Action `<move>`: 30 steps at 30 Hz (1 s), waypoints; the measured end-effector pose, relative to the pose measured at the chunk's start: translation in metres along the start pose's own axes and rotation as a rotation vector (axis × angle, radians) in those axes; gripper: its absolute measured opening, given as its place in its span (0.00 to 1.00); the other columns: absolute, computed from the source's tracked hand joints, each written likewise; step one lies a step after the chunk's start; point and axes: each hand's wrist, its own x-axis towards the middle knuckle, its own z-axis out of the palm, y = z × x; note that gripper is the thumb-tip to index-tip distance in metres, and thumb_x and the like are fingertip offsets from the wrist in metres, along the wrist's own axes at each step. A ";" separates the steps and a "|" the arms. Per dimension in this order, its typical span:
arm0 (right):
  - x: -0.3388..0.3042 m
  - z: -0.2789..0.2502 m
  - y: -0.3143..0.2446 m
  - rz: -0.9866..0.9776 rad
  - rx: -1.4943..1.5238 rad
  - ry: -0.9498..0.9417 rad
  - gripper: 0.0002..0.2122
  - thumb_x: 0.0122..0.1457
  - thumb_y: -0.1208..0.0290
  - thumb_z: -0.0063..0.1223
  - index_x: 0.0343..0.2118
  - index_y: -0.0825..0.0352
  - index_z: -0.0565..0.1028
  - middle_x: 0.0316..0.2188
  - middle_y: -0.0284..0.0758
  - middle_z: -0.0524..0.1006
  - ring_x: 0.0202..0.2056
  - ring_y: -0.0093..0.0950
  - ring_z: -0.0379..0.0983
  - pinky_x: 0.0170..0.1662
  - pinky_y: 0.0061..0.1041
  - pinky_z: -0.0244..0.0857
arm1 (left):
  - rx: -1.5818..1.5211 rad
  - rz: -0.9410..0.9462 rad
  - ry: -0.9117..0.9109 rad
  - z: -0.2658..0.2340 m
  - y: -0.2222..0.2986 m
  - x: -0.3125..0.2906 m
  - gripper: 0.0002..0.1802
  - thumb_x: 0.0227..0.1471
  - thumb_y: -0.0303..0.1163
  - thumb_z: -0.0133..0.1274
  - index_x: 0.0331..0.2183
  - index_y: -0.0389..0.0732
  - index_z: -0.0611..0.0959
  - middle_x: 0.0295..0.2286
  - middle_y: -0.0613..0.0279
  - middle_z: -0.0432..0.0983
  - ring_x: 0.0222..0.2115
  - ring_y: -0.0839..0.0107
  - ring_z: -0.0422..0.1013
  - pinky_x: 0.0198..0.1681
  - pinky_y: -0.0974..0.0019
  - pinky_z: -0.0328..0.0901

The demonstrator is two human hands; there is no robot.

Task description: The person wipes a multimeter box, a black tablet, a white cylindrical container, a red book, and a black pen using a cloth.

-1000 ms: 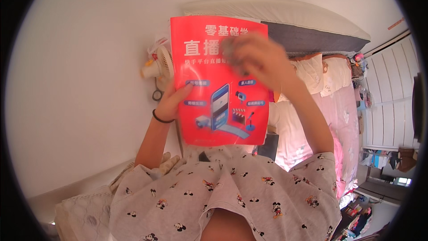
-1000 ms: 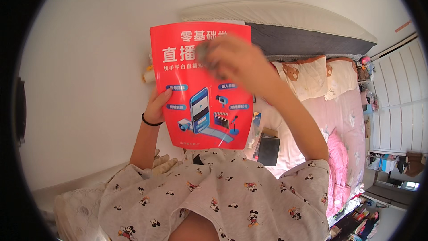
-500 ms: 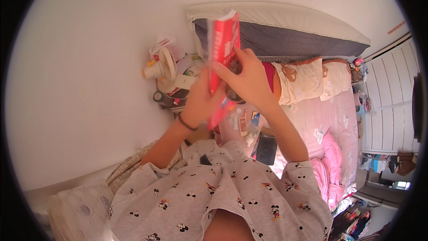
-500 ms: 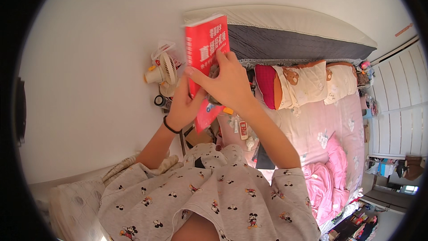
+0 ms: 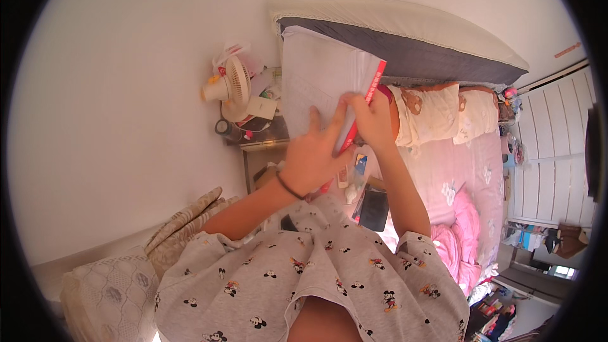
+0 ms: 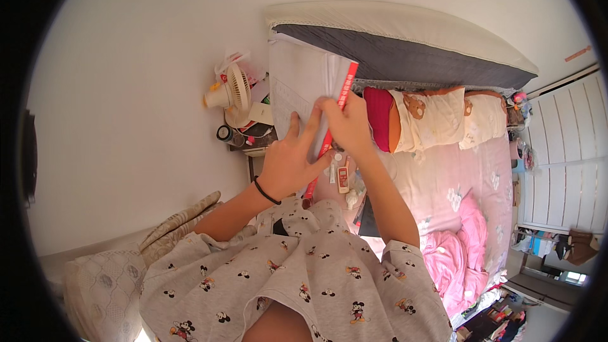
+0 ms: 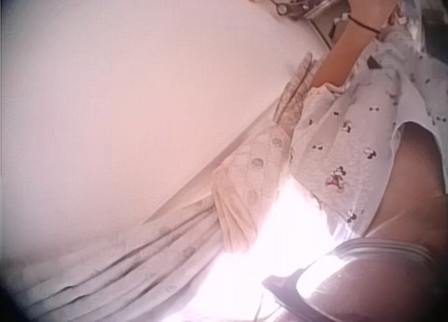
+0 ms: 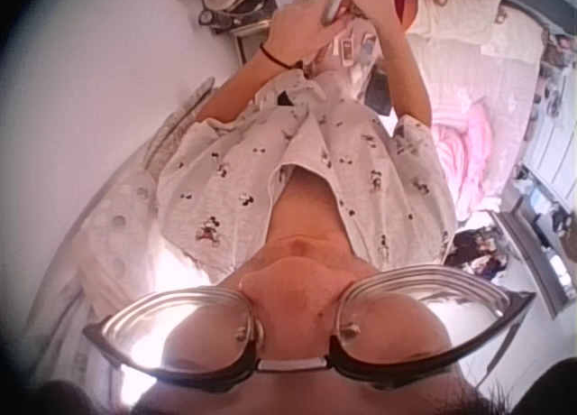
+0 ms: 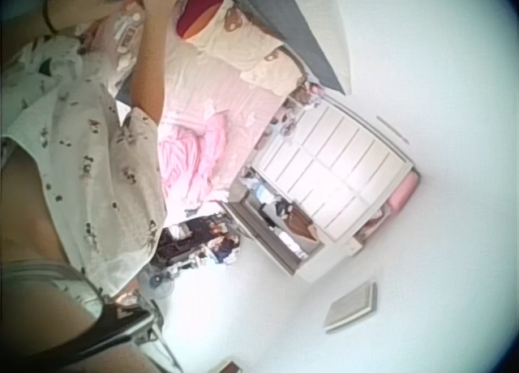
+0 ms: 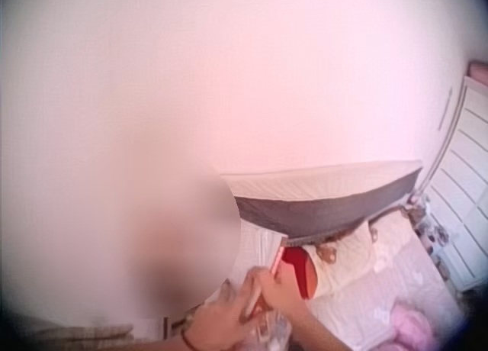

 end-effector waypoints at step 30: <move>-0.016 -0.042 0.036 0.411 0.913 0.088 0.31 0.49 0.60 0.49 0.57 0.70 0.62 0.51 0.44 0.69 0.49 0.34 0.68 0.51 0.31 0.64 | -2.335 -0.244 -0.434 0.001 -0.100 -0.022 0.24 0.58 0.37 0.46 0.52 0.33 0.70 0.45 0.56 0.73 0.45 0.72 0.70 0.48 0.67 0.66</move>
